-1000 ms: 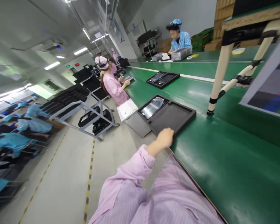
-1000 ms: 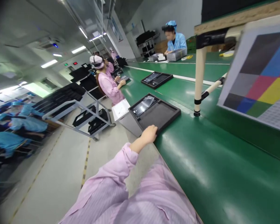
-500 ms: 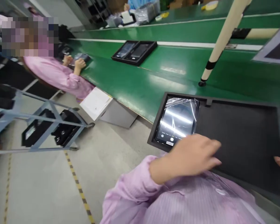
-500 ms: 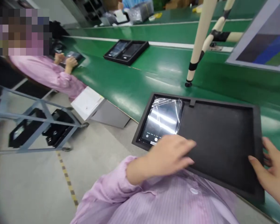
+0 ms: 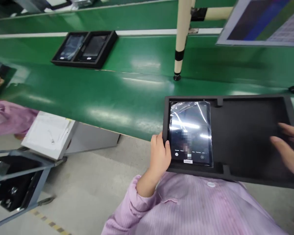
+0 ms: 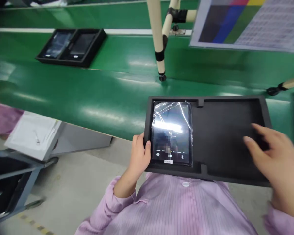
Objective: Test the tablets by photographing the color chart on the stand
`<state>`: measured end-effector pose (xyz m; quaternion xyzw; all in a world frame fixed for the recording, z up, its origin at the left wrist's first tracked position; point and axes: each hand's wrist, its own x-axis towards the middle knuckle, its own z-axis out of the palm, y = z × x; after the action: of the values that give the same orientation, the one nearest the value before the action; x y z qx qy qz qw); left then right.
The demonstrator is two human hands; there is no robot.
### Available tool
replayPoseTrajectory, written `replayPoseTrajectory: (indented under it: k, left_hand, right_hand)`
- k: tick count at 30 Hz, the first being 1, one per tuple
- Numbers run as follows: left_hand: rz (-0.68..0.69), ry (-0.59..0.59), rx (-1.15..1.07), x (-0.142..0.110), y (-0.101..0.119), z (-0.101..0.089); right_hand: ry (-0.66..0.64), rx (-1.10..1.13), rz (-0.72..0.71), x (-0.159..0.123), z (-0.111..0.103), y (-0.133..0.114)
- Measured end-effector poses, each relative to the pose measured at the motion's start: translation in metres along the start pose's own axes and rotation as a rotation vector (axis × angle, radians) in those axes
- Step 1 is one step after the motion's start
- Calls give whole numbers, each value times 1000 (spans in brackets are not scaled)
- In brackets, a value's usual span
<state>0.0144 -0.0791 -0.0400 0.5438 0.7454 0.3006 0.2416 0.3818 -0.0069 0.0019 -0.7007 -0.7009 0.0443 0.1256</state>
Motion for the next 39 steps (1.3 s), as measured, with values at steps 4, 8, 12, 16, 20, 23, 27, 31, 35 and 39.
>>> replayPoseTrajectory:
  k: [4,8,12,16,20,23,27,31,35,39]
  left_hand:
    - [17,-11,-74,5,11,22]
    - [35,-38,-132,13,17,32]
    - [47,-52,-191,24,18,33]
    - [31,-45,-181,33,17,32]
    - [25,-24,-162,34,18,33]
    - [1,-23,-160,33,18,33]
    - [-10,-33,-177,33,20,33]
    - [-14,-24,-183,33,21,32]
    - [23,-48,-184,35,20,33]
    - [5,-16,-204,34,20,34]
  right_hand:
    - [-193,199,-163,17,24,-60]
    - [-287,85,-174,39,50,-72]
    - [-387,-76,-201,57,54,-75]
    - [-364,-89,-204,64,51,-79]
    - [-312,-90,-213,65,55,-80]
    - [-286,-82,-237,63,59,-79]
    - [-268,-60,-259,62,61,-77]
    - [-270,-34,-270,61,61,-75]
    - [-281,54,-246,63,64,-77]
    - [-245,131,-195,66,66,-75]
